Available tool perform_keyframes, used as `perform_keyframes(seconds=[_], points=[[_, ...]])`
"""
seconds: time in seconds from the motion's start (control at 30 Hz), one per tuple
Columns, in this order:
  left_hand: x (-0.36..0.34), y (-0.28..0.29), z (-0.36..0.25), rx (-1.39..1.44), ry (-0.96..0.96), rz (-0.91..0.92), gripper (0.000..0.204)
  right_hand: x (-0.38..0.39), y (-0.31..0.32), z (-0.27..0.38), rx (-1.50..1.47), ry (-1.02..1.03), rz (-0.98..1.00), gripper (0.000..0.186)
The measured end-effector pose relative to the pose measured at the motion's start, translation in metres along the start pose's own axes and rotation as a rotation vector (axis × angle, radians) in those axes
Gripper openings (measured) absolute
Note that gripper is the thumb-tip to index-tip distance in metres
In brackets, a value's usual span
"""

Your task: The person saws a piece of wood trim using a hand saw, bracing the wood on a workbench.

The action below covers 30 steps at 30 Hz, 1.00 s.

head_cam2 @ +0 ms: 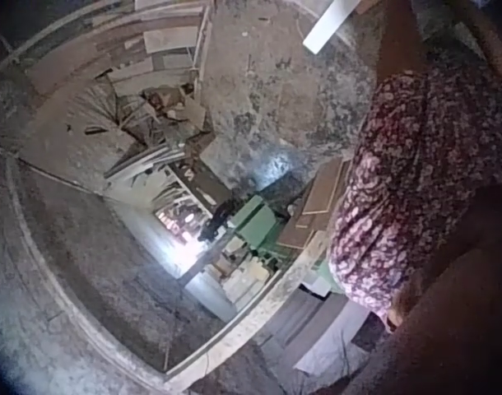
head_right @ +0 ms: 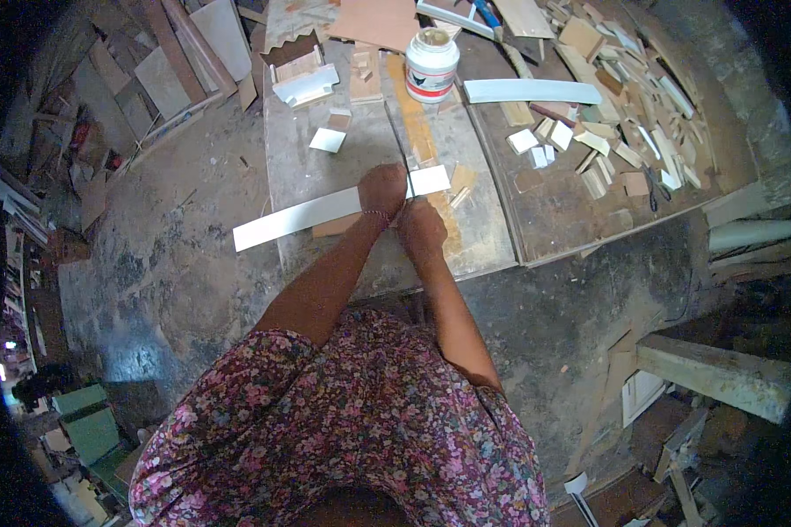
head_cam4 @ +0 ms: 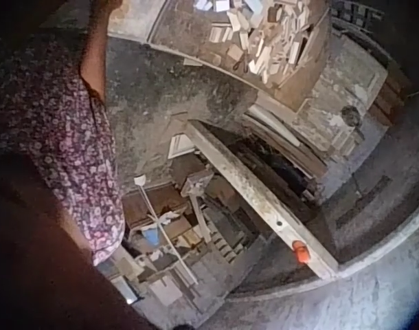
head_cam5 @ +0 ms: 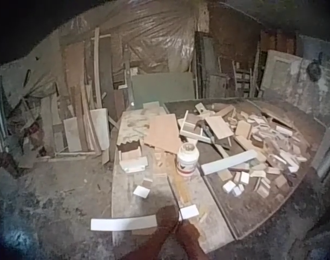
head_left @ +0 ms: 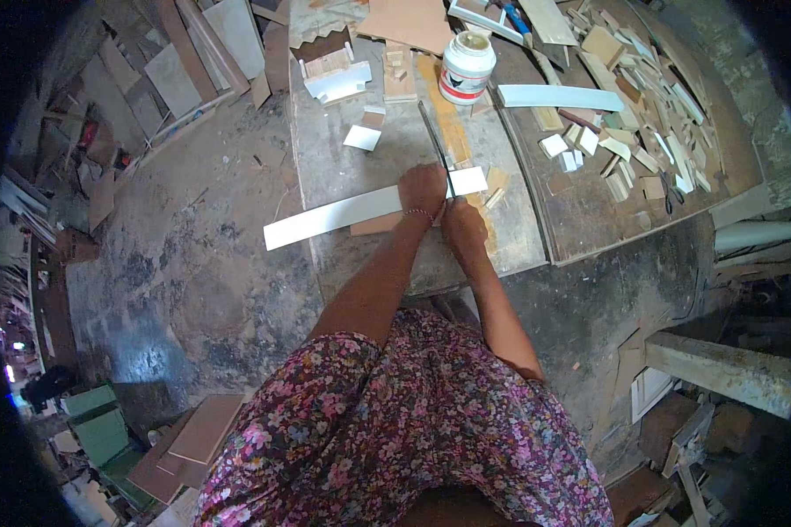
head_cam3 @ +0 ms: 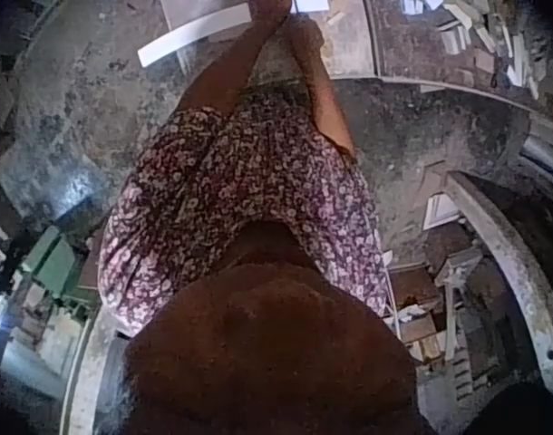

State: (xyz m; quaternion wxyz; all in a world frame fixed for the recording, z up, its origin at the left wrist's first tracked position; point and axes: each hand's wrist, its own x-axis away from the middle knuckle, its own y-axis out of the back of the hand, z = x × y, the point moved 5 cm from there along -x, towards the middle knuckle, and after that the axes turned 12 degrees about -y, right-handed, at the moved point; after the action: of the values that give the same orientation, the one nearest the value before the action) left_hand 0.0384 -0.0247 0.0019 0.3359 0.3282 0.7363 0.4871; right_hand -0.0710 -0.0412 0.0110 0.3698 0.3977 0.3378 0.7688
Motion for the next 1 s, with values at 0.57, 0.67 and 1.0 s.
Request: perform_keyframes(seconds=[0.57, 0.67, 1.0], points=[[0.000, 0.006, -0.004, -0.027, -0.051, 0.001, 0.026, -0.003, -0.002, -0.001, 0.000, 0.037, -0.041, 0.035], [-0.001, 0.004, -0.002, 0.013, 0.004, 0.021, 0.028, -0.003, -0.001, 0.001, 0.028, -0.015, -0.052, 0.030], [-0.002, -0.004, 0.003, -0.043, -0.053, -0.042, 0.029, 0.000, -0.004, 0.000, 0.000, -0.014, -0.048, 0.035]])
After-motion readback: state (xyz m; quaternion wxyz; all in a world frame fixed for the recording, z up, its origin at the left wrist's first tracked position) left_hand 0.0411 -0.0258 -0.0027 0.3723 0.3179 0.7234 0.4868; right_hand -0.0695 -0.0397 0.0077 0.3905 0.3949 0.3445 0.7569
